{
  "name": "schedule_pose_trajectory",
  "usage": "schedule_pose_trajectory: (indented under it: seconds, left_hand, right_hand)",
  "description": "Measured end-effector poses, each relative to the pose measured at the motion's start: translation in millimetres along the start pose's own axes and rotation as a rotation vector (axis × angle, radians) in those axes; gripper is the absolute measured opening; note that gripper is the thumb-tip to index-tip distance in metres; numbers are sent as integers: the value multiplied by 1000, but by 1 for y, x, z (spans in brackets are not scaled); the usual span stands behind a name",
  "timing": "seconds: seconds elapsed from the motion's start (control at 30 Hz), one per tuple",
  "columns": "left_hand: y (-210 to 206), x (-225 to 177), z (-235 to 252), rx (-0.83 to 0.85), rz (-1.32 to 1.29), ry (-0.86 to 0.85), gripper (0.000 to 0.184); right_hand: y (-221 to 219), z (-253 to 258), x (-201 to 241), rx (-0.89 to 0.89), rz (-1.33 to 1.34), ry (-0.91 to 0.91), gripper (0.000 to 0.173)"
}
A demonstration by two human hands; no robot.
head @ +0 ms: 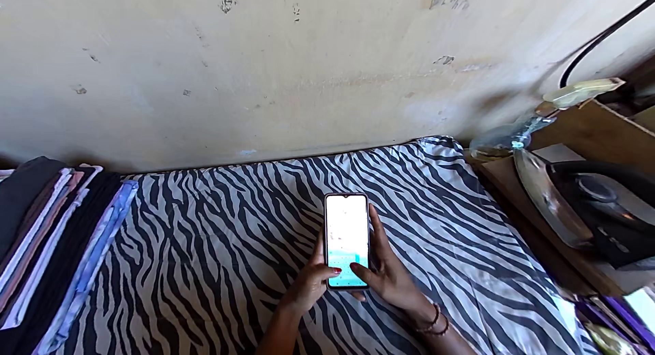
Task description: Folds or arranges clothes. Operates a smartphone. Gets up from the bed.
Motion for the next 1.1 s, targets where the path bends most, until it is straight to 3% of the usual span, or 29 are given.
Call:
schedule_pose_trajectory:
  seconds: [0.1, 0.27, 0.33, 0.47, 0.63, 0.83, 1.1]
  left_hand:
    - [1, 2, 0, 42, -20, -29, 98]
    - [6, 1, -3, 134, -25, -124, 99]
    - [5, 1, -4, 144, -25, -135, 98]
    - [4, 1, -2, 203, -88, -137, 93]
    - [4, 1, -3, 213, -104, -142, 90]
    - [-1, -1, 0, 22, 9, -5, 96]
    - [0, 0, -2, 145, 13, -60, 98]
  right_hand:
    - [-2, 0, -3, -62, -99, -12, 116]
    - [-1, -2, -4, 101, -45, -28, 138]
    - [0, -3, -3, 104, -65, -50, 135]
    - [6, -4, -2, 144, 163, -39, 120]
    - [7, -3, -2, 161, 147, -61, 123]
    - [8, -4, -2, 163, 150, -59, 126]
    - [8, -5, -4, 209, 190, 11, 126]
Point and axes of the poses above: each hand's wrist, its own z-axis towards the middle knuckle, its own y-axis out of the back of the hand, x = y × z, the point moved 6 cm from there along z, towards the middle knuckle, and after that the axes turned 12 degrees about x, right-handed, at the moved point
